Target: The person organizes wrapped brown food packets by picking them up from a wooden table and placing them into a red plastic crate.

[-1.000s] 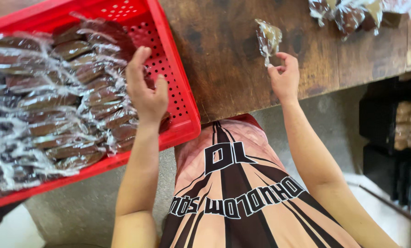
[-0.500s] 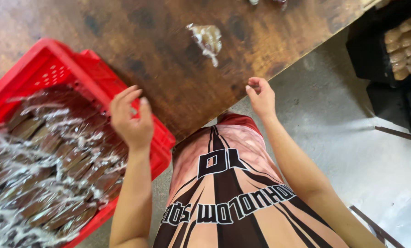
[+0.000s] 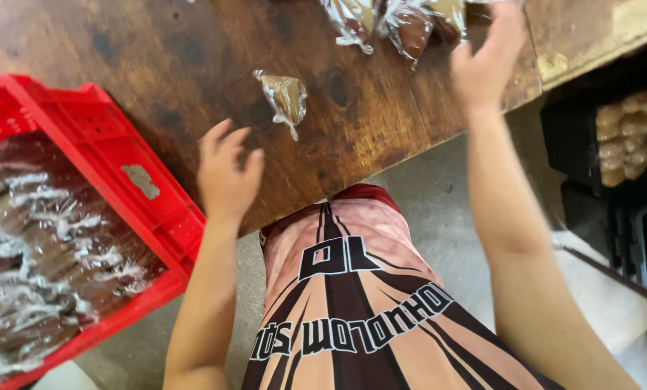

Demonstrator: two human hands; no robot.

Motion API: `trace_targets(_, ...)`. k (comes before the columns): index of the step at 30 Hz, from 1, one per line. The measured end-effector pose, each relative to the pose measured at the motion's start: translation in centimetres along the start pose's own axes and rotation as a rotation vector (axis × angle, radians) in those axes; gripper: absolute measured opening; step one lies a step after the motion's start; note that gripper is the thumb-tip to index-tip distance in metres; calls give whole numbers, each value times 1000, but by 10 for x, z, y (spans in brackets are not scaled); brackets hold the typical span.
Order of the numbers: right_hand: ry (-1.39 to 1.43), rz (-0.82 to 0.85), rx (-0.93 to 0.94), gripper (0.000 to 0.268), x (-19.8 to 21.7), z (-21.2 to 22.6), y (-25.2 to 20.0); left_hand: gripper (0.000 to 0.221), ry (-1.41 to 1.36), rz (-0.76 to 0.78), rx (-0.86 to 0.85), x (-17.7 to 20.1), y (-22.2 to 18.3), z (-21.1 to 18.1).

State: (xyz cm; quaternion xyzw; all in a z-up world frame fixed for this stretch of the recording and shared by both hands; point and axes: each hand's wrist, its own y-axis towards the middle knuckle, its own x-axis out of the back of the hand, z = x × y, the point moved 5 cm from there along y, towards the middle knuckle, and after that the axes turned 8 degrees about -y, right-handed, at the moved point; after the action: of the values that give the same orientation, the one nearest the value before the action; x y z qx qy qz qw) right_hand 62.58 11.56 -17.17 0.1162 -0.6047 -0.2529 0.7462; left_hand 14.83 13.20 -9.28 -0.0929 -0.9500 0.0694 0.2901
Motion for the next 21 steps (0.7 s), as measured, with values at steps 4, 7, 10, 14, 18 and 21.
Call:
trace_targets(4, -12, 442, -121, 64, -31, -60, 41, 53, 280, 84, -210, -72, 31, -25)
trace_targets(7, -134, 433, -93, 61, -38, -73, 34, 71, 330, 68, -51, -106, 66, -17)
trace_targets(10, -148, 398, -124, 58, -45, -94, 25, 83, 413, -20, 13, -116, 78, 1)
trace_targets(14, -120, 347, -127, 49, -25, -103, 13, 48, 139, -99, -101, -108, 74, 26)
trace_targets(18, 170, 553, -342, 48, 6, -77, -3, 26, -641, 40, 1, -90, 57, 66)
trace_targets(21, 386, 669, -298, 57, 27, -13, -9, 37, -5, -127, -182, -66, 38, 72)
